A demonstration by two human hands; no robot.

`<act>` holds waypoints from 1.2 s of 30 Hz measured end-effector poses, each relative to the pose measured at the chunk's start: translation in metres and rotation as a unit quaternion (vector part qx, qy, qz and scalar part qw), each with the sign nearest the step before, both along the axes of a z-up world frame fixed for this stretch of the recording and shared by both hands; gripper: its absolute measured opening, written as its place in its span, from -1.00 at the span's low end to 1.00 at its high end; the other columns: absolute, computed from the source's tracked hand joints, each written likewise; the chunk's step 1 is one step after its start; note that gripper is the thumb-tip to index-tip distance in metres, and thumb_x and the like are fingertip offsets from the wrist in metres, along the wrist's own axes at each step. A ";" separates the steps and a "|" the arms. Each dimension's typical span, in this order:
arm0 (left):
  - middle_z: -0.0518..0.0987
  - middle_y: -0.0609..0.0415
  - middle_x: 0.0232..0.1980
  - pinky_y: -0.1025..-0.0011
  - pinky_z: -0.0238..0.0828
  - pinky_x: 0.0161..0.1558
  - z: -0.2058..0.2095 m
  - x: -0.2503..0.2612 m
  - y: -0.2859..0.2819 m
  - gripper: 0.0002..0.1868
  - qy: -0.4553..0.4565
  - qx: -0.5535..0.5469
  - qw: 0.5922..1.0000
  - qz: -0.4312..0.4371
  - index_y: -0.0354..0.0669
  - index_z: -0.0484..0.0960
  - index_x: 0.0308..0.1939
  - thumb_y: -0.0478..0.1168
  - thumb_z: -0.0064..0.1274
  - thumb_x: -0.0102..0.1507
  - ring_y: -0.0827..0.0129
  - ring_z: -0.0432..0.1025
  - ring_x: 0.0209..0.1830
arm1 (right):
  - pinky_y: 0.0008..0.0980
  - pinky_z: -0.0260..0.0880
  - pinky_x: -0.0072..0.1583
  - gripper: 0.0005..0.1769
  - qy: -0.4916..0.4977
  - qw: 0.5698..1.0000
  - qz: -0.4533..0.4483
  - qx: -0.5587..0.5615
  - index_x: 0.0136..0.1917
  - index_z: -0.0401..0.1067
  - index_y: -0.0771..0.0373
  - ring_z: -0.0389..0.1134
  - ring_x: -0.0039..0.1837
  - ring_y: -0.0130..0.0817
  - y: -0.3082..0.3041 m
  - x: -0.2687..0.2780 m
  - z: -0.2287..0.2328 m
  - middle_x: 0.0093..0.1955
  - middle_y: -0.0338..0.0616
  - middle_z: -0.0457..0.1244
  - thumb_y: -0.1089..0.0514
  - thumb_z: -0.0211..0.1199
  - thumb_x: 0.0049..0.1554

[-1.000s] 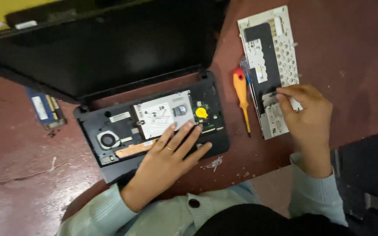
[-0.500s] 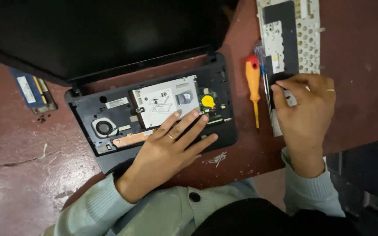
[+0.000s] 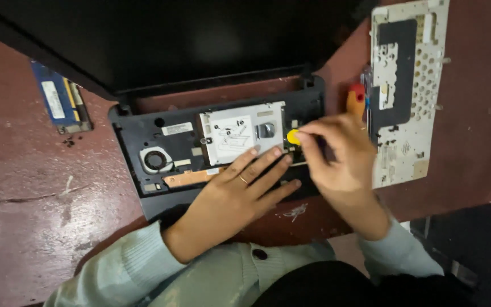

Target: Unscrewing internal components and adjusting parts during a laptop repair.

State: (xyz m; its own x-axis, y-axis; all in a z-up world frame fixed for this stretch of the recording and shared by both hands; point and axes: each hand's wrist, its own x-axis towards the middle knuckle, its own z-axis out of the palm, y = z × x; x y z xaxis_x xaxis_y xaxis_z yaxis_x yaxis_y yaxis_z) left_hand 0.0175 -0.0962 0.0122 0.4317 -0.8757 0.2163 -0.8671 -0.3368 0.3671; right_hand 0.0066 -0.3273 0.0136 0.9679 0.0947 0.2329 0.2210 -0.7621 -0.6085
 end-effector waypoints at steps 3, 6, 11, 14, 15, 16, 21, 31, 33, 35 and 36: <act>0.37 -0.05 0.53 0.06 0.06 0.58 -0.003 -0.001 0.001 -0.50 -0.017 0.023 1.000 -0.007 0.13 0.45 0.45 -0.21 -0.02 0.41 0.08 0.19 0.58 | -0.13 0.08 0.24 -0.92 -0.052 0.994 -0.068 -0.067 -0.03 0.62 0.21 0.29 0.00 -0.23 0.020 0.007 -0.005 -0.11 -0.24 0.28 0.19 0.37 0.28; 0.34 -0.03 0.55 0.06 0.01 0.60 -0.005 -0.002 0.003 -0.50 -0.001 0.022 1.000 -0.006 0.14 0.44 0.46 -0.21 0.00 0.41 0.08 0.16 0.60 | -0.11 0.05 0.29 -0.94 -0.040 0.994 -0.080 -0.068 -0.04 0.63 0.24 0.31 0.00 -0.25 0.023 0.007 -0.005 -0.11 -0.23 0.31 0.22 0.40 0.25; 0.29 -0.02 0.58 0.06 -0.01 0.60 -0.006 -0.002 0.003 -0.46 0.004 0.038 0.999 -0.011 0.14 0.39 0.49 -0.20 -0.03 0.40 0.09 0.12 0.62 | -0.14 0.06 0.27 -0.91 -0.041 0.993 -0.072 -0.085 -0.07 0.61 0.26 0.30 -0.03 -0.24 0.025 0.008 -0.004 -0.13 -0.21 0.30 0.22 0.36 0.27; 0.28 -0.02 0.59 0.07 -0.01 0.60 -0.007 -0.002 0.004 -0.46 0.010 0.035 0.999 -0.009 0.13 0.39 0.50 -0.21 -0.02 0.41 0.09 0.11 0.62 | -0.15 0.05 0.27 -0.88 -0.047 0.993 -0.066 -0.087 -0.08 0.60 0.26 0.30 -0.05 -0.24 0.027 0.010 -0.003 -0.15 -0.21 0.30 0.20 0.33 0.28; 0.29 -0.02 0.59 0.08 0.01 0.59 -0.006 -0.002 0.004 -0.47 0.008 0.030 1.000 -0.005 0.13 0.39 0.50 -0.21 -0.03 0.43 0.09 0.13 0.61 | -0.15 0.05 0.27 -0.87 -0.045 0.994 -0.065 -0.082 -0.09 0.60 0.26 0.30 -0.06 -0.24 0.027 0.011 -0.002 -0.15 -0.21 0.29 0.20 0.32 0.29; 0.29 -0.02 0.59 0.08 0.01 0.59 -0.006 -0.002 0.003 -0.47 0.008 0.029 1.000 -0.005 0.13 0.39 0.50 -0.21 -0.03 0.43 0.09 0.13 0.61 | -0.15 0.05 0.27 -0.87 -0.045 0.994 -0.065 -0.082 -0.09 0.60 0.26 0.30 -0.06 -0.24 0.026 0.010 -0.002 -0.15 -0.21 0.29 0.20 0.32 0.29; 0.25 -0.03 0.61 0.06 -0.06 0.62 -0.005 -0.001 0.005 -0.43 0.001 0.050 0.999 -0.014 0.14 0.34 0.53 -0.18 -0.05 0.41 0.09 0.08 0.64 | -0.15 0.05 0.28 -0.92 -0.036 0.995 -0.061 -0.076 -0.08 0.61 0.26 0.32 -0.03 -0.25 0.026 0.008 0.001 -0.11 -0.19 0.35 0.22 0.38 0.26; 0.34 -0.04 0.56 0.10 -0.01 0.60 -0.005 -0.001 0.002 -0.52 0.004 0.017 1.000 0.005 0.09 0.46 0.45 -0.21 -0.04 0.42 0.11 0.11 0.62 | -0.18 0.09 0.29 -0.92 -0.124 0.959 0.008 -0.255 -0.03 0.66 0.26 0.35 -0.05 -0.28 0.029 0.004 0.021 -0.11 -0.22 0.38 0.35 0.38 0.25; 0.40 -0.02 0.51 0.12 0.03 0.60 -0.005 -0.001 0.002 -0.56 -0.010 0.002 1.000 0.015 0.09 0.51 0.41 -0.21 0.01 0.43 0.13 0.17 0.59 | -0.18 0.03 0.38 -0.89 -0.090 0.947 0.054 -0.302 0.02 0.69 0.30 0.35 0.05 -0.29 0.025 0.001 0.027 -0.03 -0.20 0.38 0.26 0.37 0.28; 0.31 -0.02 0.57 0.09 -0.03 0.61 -0.004 -0.002 0.004 -0.49 -0.011 0.034 0.999 -0.002 0.13 0.41 0.48 -0.19 -0.06 0.42 0.10 0.11 0.62 | -0.09 0.00 0.41 -0.86 -0.044 0.967 0.046 -0.247 0.10 0.62 0.28 0.38 0.03 -0.26 0.011 -0.007 0.024 0.04 -0.13 0.41 0.29 0.30 0.29; 0.23 -0.03 0.62 0.06 -0.08 0.62 -0.004 -0.002 0.004 -0.42 -0.010 0.066 0.998 -0.018 0.18 0.31 0.55 -0.17 -0.12 0.41 0.08 0.05 0.65 | 0.00 -0.03 0.45 -0.79 0.003 0.981 0.038 -0.190 0.19 0.55 0.26 0.41 0.02 -0.24 0.003 -0.011 0.022 0.10 -0.07 0.43 0.31 0.24 0.29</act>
